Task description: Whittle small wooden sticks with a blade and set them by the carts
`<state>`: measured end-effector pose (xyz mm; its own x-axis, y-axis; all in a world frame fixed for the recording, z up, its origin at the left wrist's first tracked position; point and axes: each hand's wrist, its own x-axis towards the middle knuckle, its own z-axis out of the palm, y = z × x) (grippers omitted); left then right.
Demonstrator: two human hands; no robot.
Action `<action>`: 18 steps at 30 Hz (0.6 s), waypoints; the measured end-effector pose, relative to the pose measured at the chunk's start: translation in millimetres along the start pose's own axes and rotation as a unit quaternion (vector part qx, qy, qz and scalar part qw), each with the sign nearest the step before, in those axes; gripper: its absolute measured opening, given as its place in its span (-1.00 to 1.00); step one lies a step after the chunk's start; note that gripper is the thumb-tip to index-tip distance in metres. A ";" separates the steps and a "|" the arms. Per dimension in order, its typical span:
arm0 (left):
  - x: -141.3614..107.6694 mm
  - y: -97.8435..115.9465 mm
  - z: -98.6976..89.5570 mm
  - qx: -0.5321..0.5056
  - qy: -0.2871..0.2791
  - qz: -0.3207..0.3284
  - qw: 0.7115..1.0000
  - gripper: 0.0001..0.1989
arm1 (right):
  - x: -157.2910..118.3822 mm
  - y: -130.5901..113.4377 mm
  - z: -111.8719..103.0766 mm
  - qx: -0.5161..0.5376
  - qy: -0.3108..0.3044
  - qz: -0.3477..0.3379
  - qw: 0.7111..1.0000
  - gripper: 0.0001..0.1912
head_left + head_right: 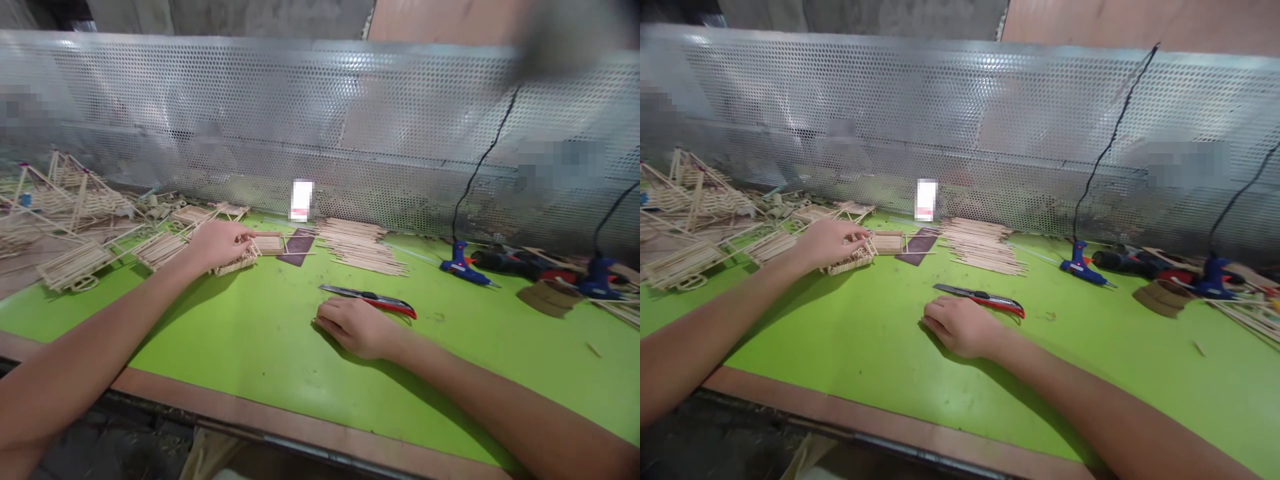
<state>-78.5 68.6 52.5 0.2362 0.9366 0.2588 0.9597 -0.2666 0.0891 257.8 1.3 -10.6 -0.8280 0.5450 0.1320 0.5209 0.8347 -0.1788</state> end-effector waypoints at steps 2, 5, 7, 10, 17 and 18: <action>-0.5 0.2 0.2 0.004 0.006 0.003 1.000 -0.58 | 0.2 0.9 1.1 -0.003 0.004 -0.003 1.000 -0.67; -0.5 -4.4 1.9 0.008 0.033 0.022 0.999 -0.61 | 0.3 1.9 2.7 -0.008 0.006 -0.005 1.000 -0.66; 0.3 -8.7 5.2 0.003 0.056 0.041 0.998 -0.63 | 0.3 1.9 3.3 -0.013 0.004 -0.004 1.000 -0.65; 0.3 -8.5 14.8 -0.020 0.081 0.090 0.992 -0.67 | 0.6 0.3 2.2 -0.022 -0.002 0.003 1.000 -0.64; -27.2 42.9 44.0 -0.107 0.079 0.288 0.948 -0.67 | -3.6 -8.6 -8.8 -0.018 -0.019 0.011 1.000 -0.61; -31.6 50.8 47.1 -0.109 0.062 0.307 0.943 -0.68 | -6.7 -8.1 -8.5 -0.016 -0.014 0.009 1.000 -0.61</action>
<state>-30.0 36.2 3.6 0.7052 0.5593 0.4357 0.5897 -0.8039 0.0775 260.9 -8.5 -1.8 -0.8237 0.5578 0.1016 0.5417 0.8272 -0.1495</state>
